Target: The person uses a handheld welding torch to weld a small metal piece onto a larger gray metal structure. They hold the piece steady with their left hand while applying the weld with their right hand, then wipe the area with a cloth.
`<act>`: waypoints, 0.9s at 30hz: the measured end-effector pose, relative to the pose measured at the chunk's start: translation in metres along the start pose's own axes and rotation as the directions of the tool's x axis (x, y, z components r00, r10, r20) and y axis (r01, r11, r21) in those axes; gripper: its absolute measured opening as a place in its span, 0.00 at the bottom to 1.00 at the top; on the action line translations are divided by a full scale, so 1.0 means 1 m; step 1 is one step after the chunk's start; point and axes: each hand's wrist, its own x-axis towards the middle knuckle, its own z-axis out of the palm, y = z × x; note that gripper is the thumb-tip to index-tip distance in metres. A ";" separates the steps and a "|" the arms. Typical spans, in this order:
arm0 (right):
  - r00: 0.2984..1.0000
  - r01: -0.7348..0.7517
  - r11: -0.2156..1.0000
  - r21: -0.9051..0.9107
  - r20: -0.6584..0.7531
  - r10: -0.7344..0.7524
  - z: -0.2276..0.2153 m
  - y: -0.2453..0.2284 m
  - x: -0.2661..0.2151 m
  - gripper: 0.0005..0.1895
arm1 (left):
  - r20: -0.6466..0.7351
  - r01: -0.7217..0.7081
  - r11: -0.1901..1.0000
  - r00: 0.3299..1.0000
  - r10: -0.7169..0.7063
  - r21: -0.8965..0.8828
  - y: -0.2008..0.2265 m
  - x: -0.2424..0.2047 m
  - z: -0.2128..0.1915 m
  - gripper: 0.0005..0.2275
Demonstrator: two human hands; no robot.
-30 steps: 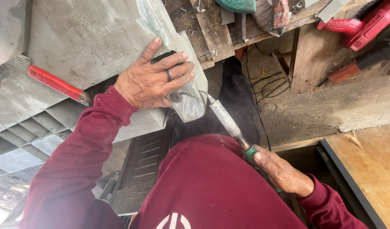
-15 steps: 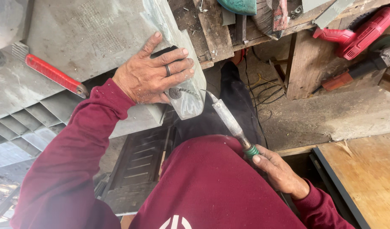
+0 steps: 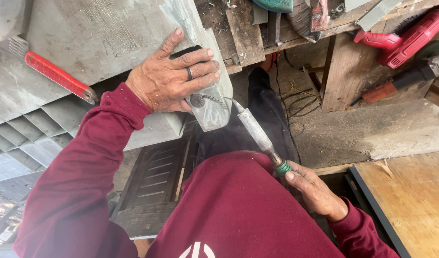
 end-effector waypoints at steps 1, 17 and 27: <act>1.000 -0.006 1.000 -0.028 0.010 0.006 0.001 -0.002 0.000 0.23 | 0.004 -0.002 1.000 1.000 0.002 -0.007 0.000 0.001 0.000 0.48; 0.994 -0.056 0.923 -0.381 0.063 0.087 0.018 -0.046 -0.016 0.36 | -0.065 -0.022 0.998 0.998 0.025 0.059 -0.001 0.002 0.000 0.44; 0.989 -0.095 0.906 -0.411 0.061 0.132 0.021 -0.055 -0.016 0.36 | -0.074 -0.033 0.997 0.996 0.038 0.072 -0.002 0.002 0.003 0.45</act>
